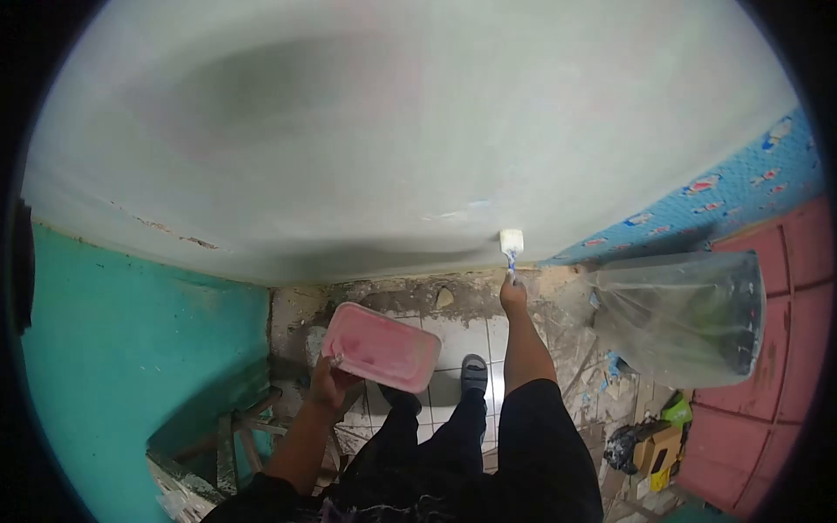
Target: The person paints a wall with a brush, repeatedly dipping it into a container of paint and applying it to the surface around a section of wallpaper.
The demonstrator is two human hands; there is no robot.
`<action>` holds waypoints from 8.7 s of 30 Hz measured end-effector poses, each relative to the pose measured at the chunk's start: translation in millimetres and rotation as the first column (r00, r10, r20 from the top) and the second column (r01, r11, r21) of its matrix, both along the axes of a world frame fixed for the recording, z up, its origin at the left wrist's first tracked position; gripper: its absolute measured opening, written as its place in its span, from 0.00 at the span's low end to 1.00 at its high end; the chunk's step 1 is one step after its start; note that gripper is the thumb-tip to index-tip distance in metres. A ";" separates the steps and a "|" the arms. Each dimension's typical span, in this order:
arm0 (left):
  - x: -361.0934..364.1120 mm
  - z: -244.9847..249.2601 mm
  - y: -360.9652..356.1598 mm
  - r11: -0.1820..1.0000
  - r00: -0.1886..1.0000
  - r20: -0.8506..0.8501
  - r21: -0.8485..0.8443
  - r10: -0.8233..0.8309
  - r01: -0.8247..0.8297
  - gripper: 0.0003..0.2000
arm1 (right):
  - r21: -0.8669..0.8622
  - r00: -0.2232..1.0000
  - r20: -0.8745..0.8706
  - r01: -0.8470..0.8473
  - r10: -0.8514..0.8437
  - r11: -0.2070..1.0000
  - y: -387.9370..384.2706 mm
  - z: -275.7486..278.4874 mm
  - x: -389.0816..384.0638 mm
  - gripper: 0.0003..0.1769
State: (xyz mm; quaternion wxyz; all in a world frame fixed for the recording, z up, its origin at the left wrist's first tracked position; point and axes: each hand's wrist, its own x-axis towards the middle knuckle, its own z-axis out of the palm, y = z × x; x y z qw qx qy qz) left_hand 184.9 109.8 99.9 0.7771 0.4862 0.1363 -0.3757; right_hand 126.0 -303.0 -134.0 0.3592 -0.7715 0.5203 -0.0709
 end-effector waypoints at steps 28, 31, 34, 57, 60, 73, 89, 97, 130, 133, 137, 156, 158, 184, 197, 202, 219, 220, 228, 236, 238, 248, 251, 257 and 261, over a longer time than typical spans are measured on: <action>27.9 -18.0 57.0 0.998 0.999 0.018 -0.058 0.031 -0.030 0.26 | 0.249 0.826 0.564 -0.172 0.002 0.953 126.6 173.2 51.8 0.12; 27.4 -23.7 65.2 0.997 0.999 0.013 -0.055 0.051 -0.050 0.25 | -0.095 0.935 0.291 -0.181 0.201 0.979 119.9 11.6 52.7 0.13; 21.3 -22.3 72.3 0.993 0.994 0.000 -0.033 0.112 -0.112 0.24 | -0.194 0.540 -0.516 -0.830 0.665 0.524 129.2 -31.9 35.4 0.14; 55.8 32.1 72.1 0.983 0.995 0.080 -0.181 0.058 -0.042 0.22 | 0.358 0.534 0.837 -0.361 -0.124 0.861 150.3 498.3 20.7 0.13; 58.3 37.2 75.7 0.982 0.994 0.093 -0.185 0.064 -0.046 0.21 | 0.363 0.569 0.813 -0.334 -0.121 0.870 145.5 467.3 41.9 0.13; 25.9 37.4 104.7 0.989 0.989 0.025 -0.039 0.145 -0.144 0.21 | 0.328 0.696 -0.274 -0.581 0.663 0.745 164.0 74.5 28.6 0.10; 52.1 54.4 62.5 0.958 0.992 0.117 -0.285 0.054 -0.019 0.25 | 0.298 0.708 0.706 -0.316 0.015 0.901 142.1 567.1 39.6 0.13; 41.8 55.9 64.4 0.957 0.995 0.097 -0.289 0.026 0.003 0.25 | 0.045 0.445 0.892 -0.275 0.085 0.960 140.7 616.5 29.1 0.14; 22.3 94.0 -15.1 0.961 0.920 0.334 -0.109 -0.206 0.255 0.30 | 0.190 0.648 0.594 -0.689 0.478 0.699 165.0 484.5 -112.7 0.14; 11.5 108.2 -49.3 0.953 0.881 0.394 -0.038 -0.262 0.300 0.29 | 0.252 0.629 0.656 -0.703 0.417 0.664 174.5 460.9 -107.5 0.14; -0.6 115.1 -94.4 0.920 0.845 0.385 0.022 -0.370 0.392 0.28 | -0.011 0.556 0.635 -0.687 0.536 0.726 178.9 439.9 -91.4 0.13; -22.5 104.2 -217.1 0.964 0.682 0.697 0.048 -0.221 0.262 0.21 | -0.403 0.515 0.242 -0.718 0.822 0.568 60.8 431.4 -167.7 0.14; -32.1 117.7 -222.2 0.956 0.644 0.724 0.075 -0.248 0.284 0.21 | -0.342 0.624 0.313 -0.629 0.716 0.698 59.1 457.3 -165.6 0.12; -22.8 162.4 -178.3 0.978 0.789 0.589 0.194 -0.178 0.076 0.22 | 0.746 0.672 0.651 -0.480 -0.353 0.462 52.1 385.6 -140.2 0.25; 23.1 167.9 -119.3 0.973 0.674 0.714 0.229 -0.187 0.027 0.21 | -0.242 0.432 0.470 -0.776 0.770 0.583 98.4 472.3 -89.0 0.13; 63.2 166.1 -87.8 0.967 0.594 0.772 0.250 -0.226 0.043 0.20 | -0.265 0.273 0.237 -0.905 0.932 0.332 151.7 485.0 -41.0 0.12; 147.2 157.6 104.3 0.981 0.761 0.636 0.192 -0.129 0.006 0.20 | 0.335 0.570 0.780 -0.729 0.258 0.597 277.7 430.0 73.8 0.16; 150.5 160.8 114.0 0.988 0.780 0.611 0.141 -0.135 0.060 0.21 | 0.446 0.586 0.807 -0.686 0.072 0.575 277.7 425.2 76.4 0.16; 171.6 164.1 134.4 0.984 0.807 0.568 0.152 -0.159 0.087 0.24 | 0.666 0.558 0.642 -0.746 -0.526 0.022 308.1 426.4 73.0 0.24; 176.0 196.6 140.8 0.986 0.803 0.574 0.054 -0.158 0.156 0.25 | 0.606 0.276 0.689 -0.727 -0.670 0.322 326.2 503.2 74.9 0.29; 178.5 193.5 140.9 0.984 0.799 0.583 0.009 -0.147 0.175 0.25 | 0.570 0.232 0.715 -0.739 -0.659 0.359 321.5 501.9 73.0 0.28; 167.3 201.4 142.5 0.935 0.769 0.536 0.138 -0.348 0.327 0.25 | 0.478 0.373 0.878 -0.730 -0.301 0.489 327.3 532.2 81.9 0.10; 175.2 191.1 141.5 0.952 0.728 0.620 0.126 -0.294 0.278 0.29 | 0.292 0.238 0.956 -0.725 -0.170 0.624 326.9 593.5 108.3 0.13; 179.6 171.5 155.2 0.973 0.789 0.578 0.042 -0.209 0.227 0.26 | -0.079 -0.071 0.997 -0.647 0.043 0.759 333.8 702.9 143.4 0.20; 188.8 138.9 177.9 0.977 0.824 0.533 0.027 -0.191 0.209 0.26 | -0.145 -0.181 0.983 -0.610 0.041 0.779 320.3 724.6 177.2 0.19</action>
